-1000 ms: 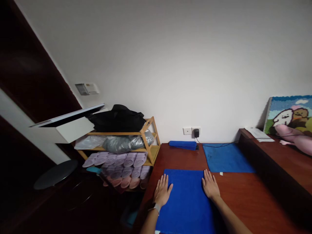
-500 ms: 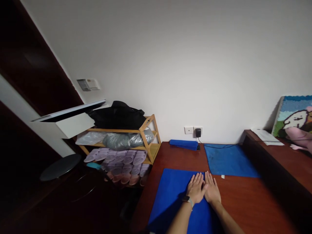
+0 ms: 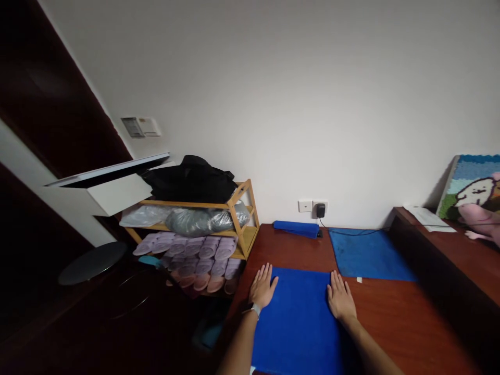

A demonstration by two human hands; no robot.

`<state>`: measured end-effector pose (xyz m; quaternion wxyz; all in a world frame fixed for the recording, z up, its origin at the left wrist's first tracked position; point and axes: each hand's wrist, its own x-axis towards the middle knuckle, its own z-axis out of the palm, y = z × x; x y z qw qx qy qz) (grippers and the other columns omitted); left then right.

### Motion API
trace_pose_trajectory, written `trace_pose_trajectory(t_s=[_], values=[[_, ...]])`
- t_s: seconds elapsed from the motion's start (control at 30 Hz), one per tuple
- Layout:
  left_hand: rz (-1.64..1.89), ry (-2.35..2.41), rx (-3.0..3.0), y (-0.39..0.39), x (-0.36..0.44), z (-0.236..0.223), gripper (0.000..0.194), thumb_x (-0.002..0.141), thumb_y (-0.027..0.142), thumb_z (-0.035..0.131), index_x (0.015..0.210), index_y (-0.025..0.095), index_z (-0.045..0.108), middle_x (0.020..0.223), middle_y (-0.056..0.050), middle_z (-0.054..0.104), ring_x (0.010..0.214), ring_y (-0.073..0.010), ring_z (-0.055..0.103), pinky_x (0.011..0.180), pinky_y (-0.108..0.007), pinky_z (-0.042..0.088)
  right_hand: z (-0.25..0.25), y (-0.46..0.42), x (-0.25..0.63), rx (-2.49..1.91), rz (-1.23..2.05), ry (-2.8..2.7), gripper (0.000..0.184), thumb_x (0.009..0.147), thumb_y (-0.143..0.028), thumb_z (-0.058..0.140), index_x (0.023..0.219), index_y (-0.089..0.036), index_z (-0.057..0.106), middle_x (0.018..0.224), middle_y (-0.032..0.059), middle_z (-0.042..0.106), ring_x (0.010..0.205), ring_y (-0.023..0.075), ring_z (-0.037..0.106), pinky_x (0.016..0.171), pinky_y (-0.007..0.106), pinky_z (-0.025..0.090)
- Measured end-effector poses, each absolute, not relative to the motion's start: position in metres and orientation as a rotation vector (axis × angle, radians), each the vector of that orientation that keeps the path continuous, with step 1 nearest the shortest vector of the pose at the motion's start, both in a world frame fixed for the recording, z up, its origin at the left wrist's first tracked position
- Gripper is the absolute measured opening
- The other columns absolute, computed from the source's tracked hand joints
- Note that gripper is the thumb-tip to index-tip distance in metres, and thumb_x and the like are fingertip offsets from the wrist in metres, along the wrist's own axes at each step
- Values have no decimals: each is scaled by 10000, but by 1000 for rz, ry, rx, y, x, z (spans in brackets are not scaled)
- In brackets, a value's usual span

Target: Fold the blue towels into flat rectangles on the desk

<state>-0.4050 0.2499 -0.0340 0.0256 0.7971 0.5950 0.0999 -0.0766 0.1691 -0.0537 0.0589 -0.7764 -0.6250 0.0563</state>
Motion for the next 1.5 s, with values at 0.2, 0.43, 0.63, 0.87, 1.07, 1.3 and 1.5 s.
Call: trace_pose_trajectory(t_s=[0.2, 0.43, 0.63, 0.87, 1.07, 1.3, 1.5], values=[[283, 1831, 2447, 248, -403, -33, 730, 1038, 595, 184, 1605, 150, 302, 1678, -78, 279, 1560, -235, 225, 1275, -440, 219, -46, 158, -82, -2348, 235, -1880, 674, 1022, -409, 101, 1621, -108, 169, 1702, 35, 149, 1574, 196, 119, 1276, 413, 113], [419, 1786, 2581, 237, -365, -15, 677, 1053, 530, 184, 1607, 157, 294, 1660, -96, 329, 1562, -241, 220, 1290, -498, 144, -48, 153, -86, -2316, 238, -1892, 665, 1026, -402, 116, 1616, -103, 182, 1696, 44, 170, 1571, 202, 138, 1279, 420, 98], [456, 1148, 2714, 188, -226, -33, 624, 1072, 473, 142, 1625, 198, 231, 1660, -42, 351, 1541, -179, 278, 1273, -392, 234, -49, 151, -81, -2272, 206, -2005, 632, 995, -308, 243, 1602, -136, 278, 1695, 68, 166, 1576, 235, 107, 1271, 448, 95], [328, 1339, 2647, 205, -261, -35, 656, 1064, 536, 156, 1626, 205, 220, 1676, -49, 300, 1558, -201, 232, 1284, -438, 198, -49, 153, -82, -2284, 217, -1924, 649, 1014, -340, 152, 1605, -83, 227, 1688, 74, 186, 1571, 227, 140, 1272, 427, 113], [215, 1758, 2503, 241, -374, -28, 689, 1057, 555, 169, 1623, 167, 229, 1669, -92, 298, 1551, -241, 252, 1271, -479, 220, -49, 154, -84, -2286, 245, -1869, 669, 1018, -386, 109, 1611, -88, 194, 1696, 51, 169, 1573, 200, 125, 1278, 408, 79], [257, 1800, 2481, 241, -392, -36, 719, 1046, 582, 162, 1621, 159, 244, 1679, -86, 271, 1563, -243, 211, 1274, -466, 207, -51, 154, -83, -2295, 266, -1855, 670, 1017, -391, 123, 1615, -98, 189, 1695, 46, 170, 1573, 188, 127, 1279, 405, 76], [114, 1748, 2362, 252, -389, -8, 738, 1040, 589, 131, 1610, 143, 278, 1672, -103, 271, 1554, -260, 236, 1256, -492, 229, -30, 157, -84, -2327, 337, -1861, 662, 1020, -379, 129, 1622, -104, 169, 1699, 51, 147, 1573, 187, 120, 1274, 401, 65]])
